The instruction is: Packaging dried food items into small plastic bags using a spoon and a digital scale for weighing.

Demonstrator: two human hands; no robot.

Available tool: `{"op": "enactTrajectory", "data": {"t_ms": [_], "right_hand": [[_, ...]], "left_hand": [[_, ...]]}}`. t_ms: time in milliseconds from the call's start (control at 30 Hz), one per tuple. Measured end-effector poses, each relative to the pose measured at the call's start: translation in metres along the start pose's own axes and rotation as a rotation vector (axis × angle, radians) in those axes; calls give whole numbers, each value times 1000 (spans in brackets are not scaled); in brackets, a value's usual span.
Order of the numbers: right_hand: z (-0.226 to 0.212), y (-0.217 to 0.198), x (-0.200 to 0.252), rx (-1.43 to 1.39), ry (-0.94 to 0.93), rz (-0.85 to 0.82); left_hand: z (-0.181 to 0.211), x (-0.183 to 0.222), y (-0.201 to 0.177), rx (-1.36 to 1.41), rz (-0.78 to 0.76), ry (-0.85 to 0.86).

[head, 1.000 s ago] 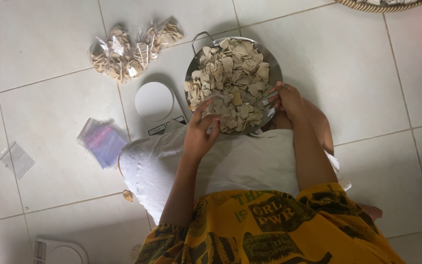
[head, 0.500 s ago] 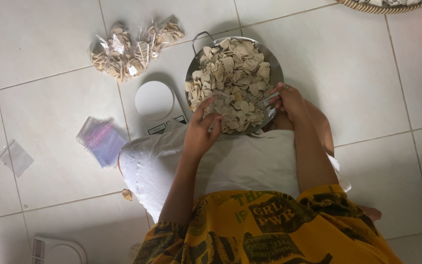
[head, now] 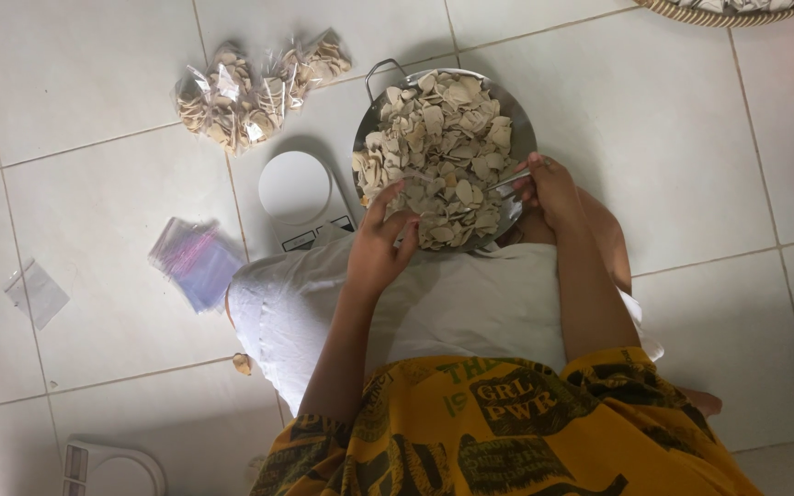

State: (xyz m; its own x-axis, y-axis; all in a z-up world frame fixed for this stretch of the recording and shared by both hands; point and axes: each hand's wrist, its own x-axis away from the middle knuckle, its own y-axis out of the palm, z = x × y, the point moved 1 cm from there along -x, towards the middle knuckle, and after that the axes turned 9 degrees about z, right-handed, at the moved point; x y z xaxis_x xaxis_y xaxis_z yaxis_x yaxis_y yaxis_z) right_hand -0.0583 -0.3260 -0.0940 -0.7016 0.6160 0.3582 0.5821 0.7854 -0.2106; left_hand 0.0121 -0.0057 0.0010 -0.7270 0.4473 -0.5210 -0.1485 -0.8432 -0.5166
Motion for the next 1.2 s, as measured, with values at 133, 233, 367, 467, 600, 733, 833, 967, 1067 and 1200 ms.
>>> {"op": "enactTrajectory", "data": {"t_ms": [133, 233, 367, 467, 600, 733, 833, 967, 1067, 1200], "right_hand": [[-5, -5, 4, -54, 37, 40], [-23, -8, 15, -120, -15, 120], [-85, -10, 48, -277, -174, 227], [-126, -3, 71, -303, -298, 218], [-156, 22, 90, -175, -413, 177], [-168, 49, 109, 266, -739, 238], [-163, 49, 114, 431, -926, 314], [-146, 30, 113, 163, -961, 416], [-115, 5, 98, -71, -707, 471], [-84, -11, 75, -187, -574, 543]], "left_hand": [[-1, 2, 1, 5, -3, 7], [-4, 4, 3, -5, -22, 5], [3, -3, 5, -14, -52, 12], [3, -2, 10, -29, -69, 26], [4, -5, 19, -109, -82, 75], [5, -7, 24, -221, -64, 165], [9, -13, 24, -194, -98, 164], [13, -19, 25, -174, -125, 154], [11, -23, 27, -155, -93, 155], [4, -24, 28, -131, -84, 157]]}}
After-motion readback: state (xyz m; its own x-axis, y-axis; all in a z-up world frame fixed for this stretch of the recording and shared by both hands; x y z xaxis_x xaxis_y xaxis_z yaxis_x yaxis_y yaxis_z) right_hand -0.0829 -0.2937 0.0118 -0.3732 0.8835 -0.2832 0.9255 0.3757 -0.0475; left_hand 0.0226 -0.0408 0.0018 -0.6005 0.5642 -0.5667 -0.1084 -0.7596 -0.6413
